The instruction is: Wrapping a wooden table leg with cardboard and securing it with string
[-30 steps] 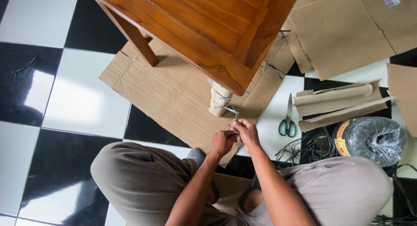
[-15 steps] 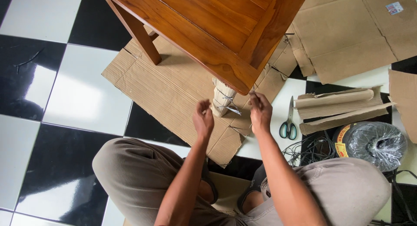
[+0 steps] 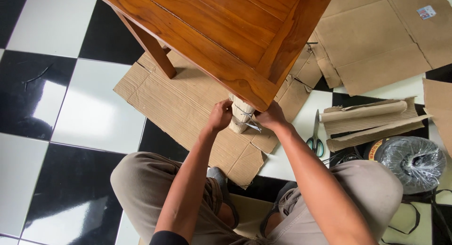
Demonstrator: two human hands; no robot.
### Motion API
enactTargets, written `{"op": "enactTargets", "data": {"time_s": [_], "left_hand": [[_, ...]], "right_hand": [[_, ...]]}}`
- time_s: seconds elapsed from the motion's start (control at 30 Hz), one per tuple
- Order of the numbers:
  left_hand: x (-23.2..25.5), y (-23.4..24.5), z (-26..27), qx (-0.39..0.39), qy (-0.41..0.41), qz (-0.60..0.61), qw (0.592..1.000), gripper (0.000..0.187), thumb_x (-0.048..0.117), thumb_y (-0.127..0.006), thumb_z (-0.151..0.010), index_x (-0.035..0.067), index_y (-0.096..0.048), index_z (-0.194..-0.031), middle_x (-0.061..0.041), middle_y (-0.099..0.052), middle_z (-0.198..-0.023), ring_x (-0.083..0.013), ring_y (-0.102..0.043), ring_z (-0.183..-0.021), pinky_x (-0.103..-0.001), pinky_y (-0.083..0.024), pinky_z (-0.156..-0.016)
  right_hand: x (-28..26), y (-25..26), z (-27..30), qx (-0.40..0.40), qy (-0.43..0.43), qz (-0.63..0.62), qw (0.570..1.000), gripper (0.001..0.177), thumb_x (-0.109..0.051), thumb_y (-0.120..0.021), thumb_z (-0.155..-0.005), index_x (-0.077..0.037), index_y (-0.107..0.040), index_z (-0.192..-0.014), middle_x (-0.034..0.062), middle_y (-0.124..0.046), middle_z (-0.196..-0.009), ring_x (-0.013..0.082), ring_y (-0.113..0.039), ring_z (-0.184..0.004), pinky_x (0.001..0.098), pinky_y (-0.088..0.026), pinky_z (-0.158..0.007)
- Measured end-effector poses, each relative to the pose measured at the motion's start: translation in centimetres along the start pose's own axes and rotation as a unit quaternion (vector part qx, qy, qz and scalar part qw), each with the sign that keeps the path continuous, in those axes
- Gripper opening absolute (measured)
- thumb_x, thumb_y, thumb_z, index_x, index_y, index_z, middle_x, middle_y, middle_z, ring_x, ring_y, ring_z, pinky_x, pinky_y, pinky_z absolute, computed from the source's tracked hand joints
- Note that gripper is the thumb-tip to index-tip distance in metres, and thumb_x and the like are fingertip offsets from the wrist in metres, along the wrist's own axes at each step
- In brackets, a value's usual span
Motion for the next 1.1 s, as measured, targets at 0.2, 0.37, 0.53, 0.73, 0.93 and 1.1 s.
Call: {"op": "enactTargets", "data": {"time_s": [0.2,0.37,0.53,0.73,0.93,1.1], "left_hand": [[3.3,1.9,2.9,0.072,0.025,-0.017,0.997,0.014,0.016,-0.072,-0.083,0.023,-0.08,-0.093,-0.002,-0.077,-0.083,-0.0274,-0.075,-0.089,-0.039,-0.058,-0.08],[1.8,1.6,5.7,0.115,0.128,-0.029,0.985,0.011,0.027,-0.076,-0.085,0.025,-0.081,-0.095,0.0,-0.078,-0.081,-0.0242,-0.076,-0.086,-0.038,-0.058,-0.077],[1.2,0.5,8.2,0.131,0.237,0.022,0.963,0.014,0.034,-0.075,-0.084,0.024,-0.08,-0.093,0.001,-0.076,-0.077,-0.0198,-0.074,-0.08,-0.034,-0.054,-0.074],[0.9,-2.4,10.1,0.142,0.275,0.131,0.942,0.018,0.034,-0.074,-0.083,0.019,-0.078,-0.09,-0.001,-0.074,-0.072,-0.0143,-0.069,-0.068,-0.03,-0.051,-0.069],[2.6,-4.2,11.3,0.16,0.274,0.241,0.917,0.016,0.027,-0.071,-0.087,0.013,-0.074,-0.094,-0.002,-0.072,-0.075,-0.0114,-0.062,-0.069,-0.025,-0.044,-0.067],[2.8,-4.2,11.8,0.162,0.278,0.191,0.928,0.009,0.029,-0.079,-0.082,0.02,-0.079,-0.085,0.004,-0.07,-0.07,-0.0067,-0.059,-0.06,-0.022,-0.042,-0.061]], "right_hand": [[-2.3,1.4,2.8,-0.016,-0.017,0.044,0.999,0.028,-0.021,-0.064,-0.08,-0.003,-0.079,-0.095,0.021,-0.076,-0.096,0.0468,-0.071,-0.099,0.0595,-0.055,-0.08],[-1.4,0.7,5.0,-0.02,-0.014,0.03,0.999,0.027,-0.03,-0.067,-0.089,-0.009,-0.08,-0.1,0.0179,-0.077,-0.1,0.0426,-0.072,-0.101,0.0561,-0.058,-0.083],[4.3,-2.7,5.4,-0.006,-0.097,-0.014,0.995,0.029,-0.052,-0.069,-0.088,-0.031,-0.078,-0.105,-0.0031,-0.078,-0.095,0.0266,-0.074,-0.099,0.0467,-0.059,-0.087],[4.0,-3.3,9.3,0.042,-0.044,-0.122,0.991,0.013,-0.017,-0.069,-0.092,-0.014,-0.077,-0.102,0.0105,-0.077,-0.08,0.0303,-0.076,-0.086,0.0457,-0.057,-0.077],[0.6,-2.1,12.7,0.067,-0.001,-0.072,0.995,0.024,-0.032,-0.064,-0.097,-0.012,-0.075,-0.105,0.0175,-0.077,-0.088,0.042,-0.074,-0.092,0.0557,-0.058,-0.079],[-1.3,-2.5,13.8,0.046,0.095,0.025,0.994,0.017,-0.025,-0.055,-0.101,-0.021,-0.071,-0.106,0.0112,-0.078,-0.095,0.0383,-0.075,-0.092,0.0544,-0.059,-0.081]]}}
Point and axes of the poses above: each hand's wrist, its own z-axis away from the middle knuckle, its own y-axis out of the back of the hand, x = y × z, the point moved 3 cm from there along -z, towards the middle knuckle
